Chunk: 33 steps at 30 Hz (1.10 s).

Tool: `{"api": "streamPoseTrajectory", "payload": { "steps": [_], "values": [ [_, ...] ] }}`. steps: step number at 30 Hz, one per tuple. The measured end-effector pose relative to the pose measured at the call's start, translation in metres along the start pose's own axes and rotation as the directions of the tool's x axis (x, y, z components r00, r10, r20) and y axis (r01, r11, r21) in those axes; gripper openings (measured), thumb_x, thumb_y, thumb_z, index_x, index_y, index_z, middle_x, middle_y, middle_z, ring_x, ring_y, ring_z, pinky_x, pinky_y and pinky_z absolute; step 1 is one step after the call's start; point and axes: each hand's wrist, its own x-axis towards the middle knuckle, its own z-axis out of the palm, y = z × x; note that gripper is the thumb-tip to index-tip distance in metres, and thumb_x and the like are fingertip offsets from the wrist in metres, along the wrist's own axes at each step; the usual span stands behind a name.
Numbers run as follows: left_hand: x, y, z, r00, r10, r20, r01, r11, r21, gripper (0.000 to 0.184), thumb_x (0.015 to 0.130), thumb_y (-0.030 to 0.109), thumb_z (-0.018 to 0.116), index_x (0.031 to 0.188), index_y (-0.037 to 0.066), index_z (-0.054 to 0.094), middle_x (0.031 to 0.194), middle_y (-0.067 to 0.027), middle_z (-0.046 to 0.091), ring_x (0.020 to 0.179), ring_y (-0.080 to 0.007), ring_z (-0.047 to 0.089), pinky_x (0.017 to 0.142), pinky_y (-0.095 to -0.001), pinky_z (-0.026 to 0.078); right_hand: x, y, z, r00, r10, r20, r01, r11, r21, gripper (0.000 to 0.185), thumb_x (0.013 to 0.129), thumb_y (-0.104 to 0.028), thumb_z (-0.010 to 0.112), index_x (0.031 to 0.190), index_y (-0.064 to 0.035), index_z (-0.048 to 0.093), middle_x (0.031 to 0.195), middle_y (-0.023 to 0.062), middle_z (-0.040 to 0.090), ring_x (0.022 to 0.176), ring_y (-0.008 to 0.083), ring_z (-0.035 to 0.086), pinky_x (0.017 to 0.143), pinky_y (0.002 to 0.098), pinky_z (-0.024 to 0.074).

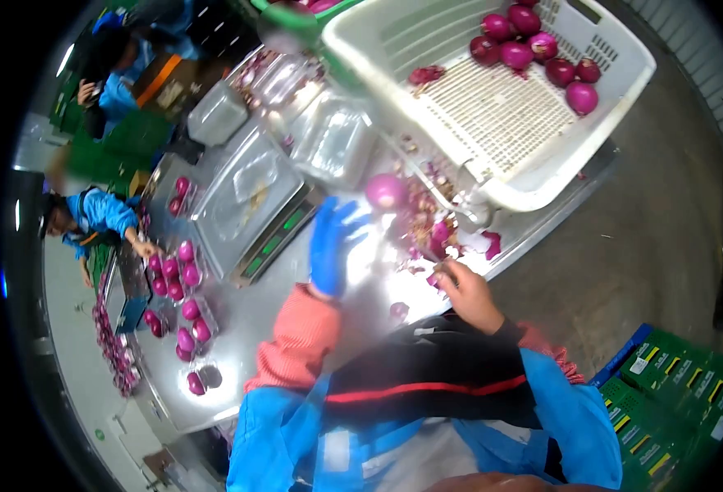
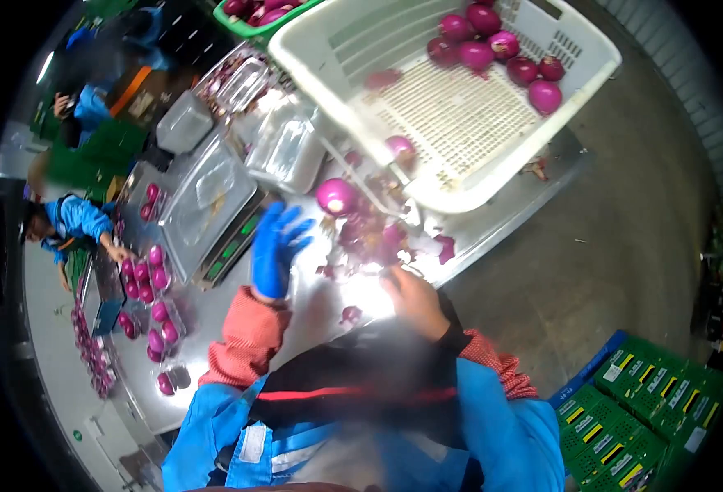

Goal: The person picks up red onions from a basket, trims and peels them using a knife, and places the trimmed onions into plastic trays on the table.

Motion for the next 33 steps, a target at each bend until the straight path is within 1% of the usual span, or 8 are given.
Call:
{"api": "streamPoseTrajectory", "payload": {
  "steps": [6, 11, 18, 20, 21, 22, 28, 33],
  "values": [
    [0.05, 0.108, 0.099, 0.791, 0.498, 0.355, -0.597, 0.756, 0.269, 0.04, 0.098, 0.011, 0.048, 0.135, -0.001, 0.042, 0.122, -0.016, 0.057, 0.11, -0.025, 0.058, 0.094, -0.0359, 0.048, 0.019, 0.017, -0.025, 0.946, -0.27, 0.177, 0.292, 0.95, -0.113, 0.023, 0.091, -0.028, 0.059, 0.101, -0.0069, 0.062, 0.091, 0.0163, 0.064, 0.084, 0.0357, 0.062, 0.071, 0.0437, 0.0482],
    [0.139, 0.127, 0.22, 0.67, 0.267, 0.692, -0.649, 0.663, 0.373, 0.04, 0.095, 0.006, 0.054, 0.134, -0.002, 0.045, 0.125, -0.0132, 0.056, 0.114, -0.0227, 0.057, 0.099, -0.0348, 0.045, 0.04, 0.034, -0.055, 0.902, -0.235, 0.362, 0.297, 0.947, -0.125, 0.023, 0.091, -0.029, 0.057, 0.101, -0.0085, 0.061, 0.088, 0.0179, 0.065, 0.08, 0.0379, 0.063, 0.067, 0.0464, 0.0493],
    [0.294, 0.03, 0.349, 0.737, -0.02, 0.675, -0.554, 0.554, 0.622, 0.051, 0.081, 0.028, 0.072, 0.125, 0.005, 0.057, 0.108, -0.0128, 0.066, 0.1, -0.0217, 0.064, 0.09, -0.0343, 0.05, 0.064, 0.059, -0.095, 0.813, -0.291, 0.504, 0.363, 0.93, -0.05, 0.039, 0.092, -0.033, 0.053, 0.121, -0.0073, 0.058, 0.118, 0.0166, 0.06, 0.11, 0.0345, 0.057, 0.099, 0.0441, 0.0406],
    [0.319, -0.007, 0.383, 0.676, -0.011, 0.737, -0.683, 0.366, 0.632, 0.057, 0.079, 0.03, 0.074, 0.127, 0.006, 0.055, 0.108, -0.0127, 0.067, 0.101, -0.0224, 0.065, 0.09, -0.0352, 0.051, 0.067, 0.062, -0.106, 0.818, -0.36, 0.448, 0.414, 0.91, -0.026, 0.034, 0.088, -0.026, 0.056, 0.113, -0.0048, 0.061, 0.11, 0.0194, 0.061, 0.101, 0.0352, 0.059, 0.09, 0.0446, 0.0443],
    [0.354, -0.048, 0.392, 0.641, -0.068, 0.765, -0.622, 0.539, 0.569, 0.06, 0.078, 0.03, 0.074, 0.129, 0.006, 0.053, 0.113, -0.0149, 0.065, 0.105, -0.0262, 0.064, 0.092, -0.0366, 0.051, 0.067, 0.063, -0.11, 0.829, -0.39, 0.401, 0.425, 0.905, 0.003, 0.031, 0.085, -0.023, 0.057, 0.109, -0.0036, 0.062, 0.107, 0.0207, 0.062, 0.097, 0.0356, 0.06, 0.085, 0.0449, 0.0461],
    [0.318, -0.029, 0.422, 0.639, -0.08, 0.765, -0.718, 0.294, 0.631, 0.062, 0.077, 0.029, 0.074, 0.13, 0.006, 0.052, 0.12, -0.0178, 0.062, 0.11, -0.0314, 0.061, 0.094, -0.0381, 0.05, 0.067, 0.068, -0.113, 0.838, -0.399, 0.372, 0.424, 0.906, 0.018, 0.028, 0.083, -0.019, 0.059, 0.105, -0.0024, 0.063, 0.103, 0.0221, 0.063, 0.093, 0.0359, 0.061, 0.081, 0.0452, 0.0479],
    [0.34, -0.103, 0.488, 0.583, -0.123, 0.803, -0.806, 0.041, 0.591, 0.054, 0.074, 0.016, 0.071, 0.126, 0.01, 0.057, 0.117, -0.0164, 0.062, 0.109, -0.0332, 0.061, 0.091, -0.0385, 0.051, 0.063, 0.11, -0.091, 0.916, -0.239, 0.321, 0.22, 0.971, 0.096, 0.025, 0.087, -0.026, 0.056, 0.094, -0.0035, 0.065, 0.091, 0.0199, 0.064, 0.082, 0.033, 0.062, 0.074, 0.0417, 0.0478],
    [0.336, -0.163, 0.495, 0.349, -0.124, 0.929, -0.916, -0.256, 0.309, 0.052, 0.072, 0.015, 0.072, 0.121, 0.013, 0.057, 0.105, -0.0136, 0.06, 0.101, -0.0322, 0.061, 0.079, -0.0418, 0.054, 0.08, 0.108, -0.095, 0.901, -0.29, 0.322, 0.236, 0.952, 0.196, 0.028, 0.091, -0.031, 0.055, 0.095, -0.004, 0.064, 0.09, 0.0217, 0.063, 0.081, 0.0348, 0.062, 0.074, 0.0432, 0.0478]
  ]
}}
